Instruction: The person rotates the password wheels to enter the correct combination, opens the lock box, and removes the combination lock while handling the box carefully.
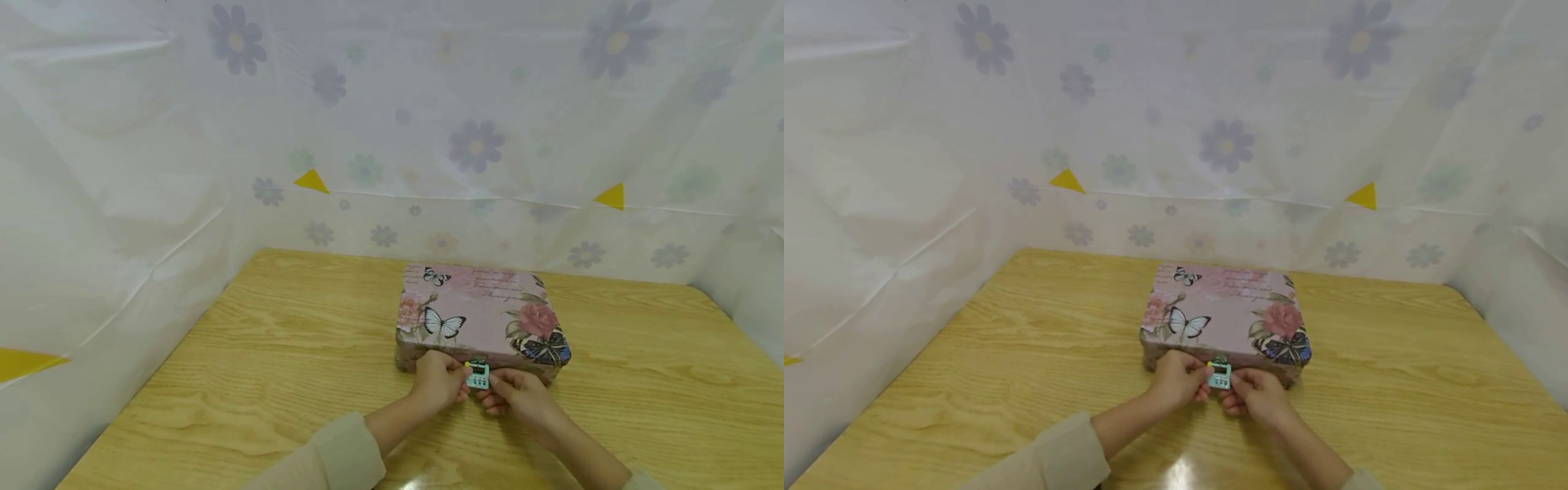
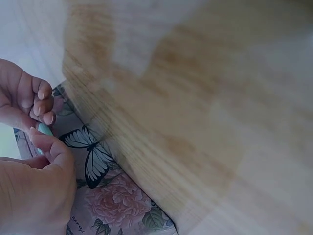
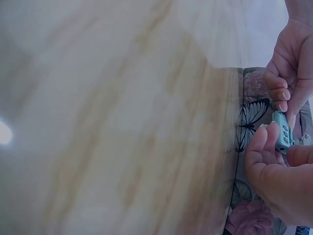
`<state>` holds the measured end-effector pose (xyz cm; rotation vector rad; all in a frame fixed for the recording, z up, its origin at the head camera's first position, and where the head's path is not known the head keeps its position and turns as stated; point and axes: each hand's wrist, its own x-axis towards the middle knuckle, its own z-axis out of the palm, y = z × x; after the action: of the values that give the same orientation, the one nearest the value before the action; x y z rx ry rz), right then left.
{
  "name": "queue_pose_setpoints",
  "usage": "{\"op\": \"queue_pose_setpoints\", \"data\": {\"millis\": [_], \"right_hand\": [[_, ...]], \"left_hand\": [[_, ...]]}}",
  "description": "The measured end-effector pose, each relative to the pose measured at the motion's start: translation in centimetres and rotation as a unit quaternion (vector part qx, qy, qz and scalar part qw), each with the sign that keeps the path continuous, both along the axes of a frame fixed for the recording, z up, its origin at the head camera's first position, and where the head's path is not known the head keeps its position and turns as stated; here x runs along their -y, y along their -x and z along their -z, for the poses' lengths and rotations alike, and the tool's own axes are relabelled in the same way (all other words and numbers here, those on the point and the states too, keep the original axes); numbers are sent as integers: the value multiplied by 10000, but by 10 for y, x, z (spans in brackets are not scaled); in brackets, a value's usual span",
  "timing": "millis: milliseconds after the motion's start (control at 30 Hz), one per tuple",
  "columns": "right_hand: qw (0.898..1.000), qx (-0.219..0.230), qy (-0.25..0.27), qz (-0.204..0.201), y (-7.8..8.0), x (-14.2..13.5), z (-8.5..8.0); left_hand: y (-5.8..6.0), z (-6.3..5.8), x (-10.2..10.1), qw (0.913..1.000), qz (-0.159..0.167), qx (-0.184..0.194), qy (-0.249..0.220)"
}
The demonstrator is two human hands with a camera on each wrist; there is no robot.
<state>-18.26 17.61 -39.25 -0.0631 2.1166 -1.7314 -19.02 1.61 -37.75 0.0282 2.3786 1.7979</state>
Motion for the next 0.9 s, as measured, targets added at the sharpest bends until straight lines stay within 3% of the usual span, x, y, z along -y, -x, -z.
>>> {"op": "queue_pose_setpoints", "data": {"millis": [500, 900], "right_hand": [[9992, -74, -276, 264, -2, 8, -1], [9996, -120, -199, 185, -2, 6, -1]], "left_hand": [[0, 0, -1, 10000, -48, 45, -71], [1, 0, -1, 9999, -93, -22, 86]]}}
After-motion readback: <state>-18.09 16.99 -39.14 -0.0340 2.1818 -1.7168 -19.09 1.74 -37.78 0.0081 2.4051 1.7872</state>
